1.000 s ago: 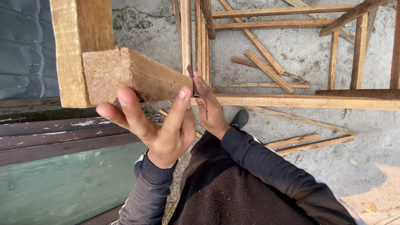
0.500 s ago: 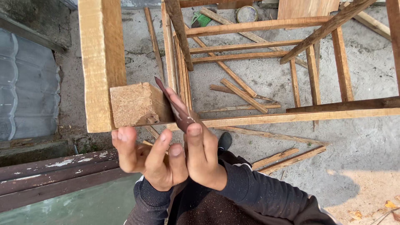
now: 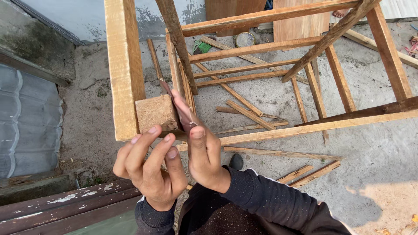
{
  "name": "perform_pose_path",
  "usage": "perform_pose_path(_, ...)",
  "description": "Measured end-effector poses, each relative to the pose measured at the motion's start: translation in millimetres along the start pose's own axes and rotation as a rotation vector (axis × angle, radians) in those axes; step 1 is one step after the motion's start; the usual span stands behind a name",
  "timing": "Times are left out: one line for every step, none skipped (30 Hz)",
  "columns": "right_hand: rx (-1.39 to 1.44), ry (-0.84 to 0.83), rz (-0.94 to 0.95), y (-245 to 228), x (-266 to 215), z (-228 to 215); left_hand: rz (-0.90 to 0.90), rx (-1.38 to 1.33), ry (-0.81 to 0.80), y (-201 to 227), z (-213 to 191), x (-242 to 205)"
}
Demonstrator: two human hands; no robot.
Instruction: The person sands different parts of a wooden structure and a wooden block by hand using a piece of sandpaper.
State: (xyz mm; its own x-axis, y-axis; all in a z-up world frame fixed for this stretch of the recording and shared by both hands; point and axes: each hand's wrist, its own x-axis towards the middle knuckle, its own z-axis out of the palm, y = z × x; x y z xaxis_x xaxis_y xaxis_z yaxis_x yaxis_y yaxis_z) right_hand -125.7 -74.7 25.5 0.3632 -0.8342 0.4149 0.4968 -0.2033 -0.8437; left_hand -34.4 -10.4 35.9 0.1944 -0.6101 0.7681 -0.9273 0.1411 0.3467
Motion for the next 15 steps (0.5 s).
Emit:
perform_pose_path(-0.015, -0.009, -0.005, -0.9, 4.9, 1.2, 0.008, 0.002, 0.005, -1.1, 0.5, 1.7)
perform_pose_path(-0.031, -0.019, -0.011, -3.4, 9.2, -0.3, 0.022, -0.003, -0.003, -1.6, -0.2, 3.2)
perform_pose_path(-0.052, -0.031, -0.018, -5.9, 11.9, -0.5, 0.033, -0.012, -0.007, -1.9, -0.6, 3.5)
perform_pose_path(-0.053, -0.042, -0.025, -7.6, 14.1, 0.9, 0.044, -0.021, -0.010, -2.4, -1.1, 4.0)
perform_pose_path(-0.057, -0.048, -0.030, -9.5, 16.2, -0.2, 0.050, -0.024, -0.004, -1.1, 0.5, 5.0)
perform_pose_path(-0.061, -0.053, -0.034, -10.7, 18.2, -1.1, 0.055, -0.027, 0.001, 0.2, 2.4, 5.8)
perform_pose_path(-0.063, -0.054, -0.043, -11.6, 17.5, 1.2, 0.063, -0.032, 0.005, -0.9, 1.5, 6.0)
perform_pose_path(-0.066, -0.054, -0.052, -12.2, 15.5, 3.1, 0.065, -0.043, 0.007, -2.7, 0.4, 5.8)
perform_pose_path(-0.069, -0.045, -0.054, -12.3, 11.7, 4.0, 0.064, -0.060, -0.002, -3.1, -1.2, 4.3)
perform_pose_path(-0.127, -0.034, -0.092, -9.6, 10.7, 3.4, 0.063, -0.076, -0.011, -4.4, -2.2, 2.9)
perform_pose_path(-0.186, -0.027, -0.131, -5.2, 12.1, 0.7, 0.064, -0.073, -0.027, -6.5, -1.7, 2.3)
perform_pose_path(-0.253, -0.029, -0.163, -1.6, 12.2, -2.4, 0.064, -0.069, -0.044, -8.7, -1.6, 1.8)
perform_pose_path(-0.317, -0.034, -0.200, 1.6, 12.1, -4.0, 0.065, -0.061, -0.056, -10.2, -3.9, 0.9)
perform_pose_path(-0.388, -0.047, -0.231, 3.4, 11.6, -6.4, 0.061, -0.072, -0.055, -9.5, -6.6, -0.4)
perform_pose_path(-0.425, -0.060, -0.259, 5.2, 13.2, -9.6, 0.065, -0.079, -0.051, -9.1, -6.5, 0.8)
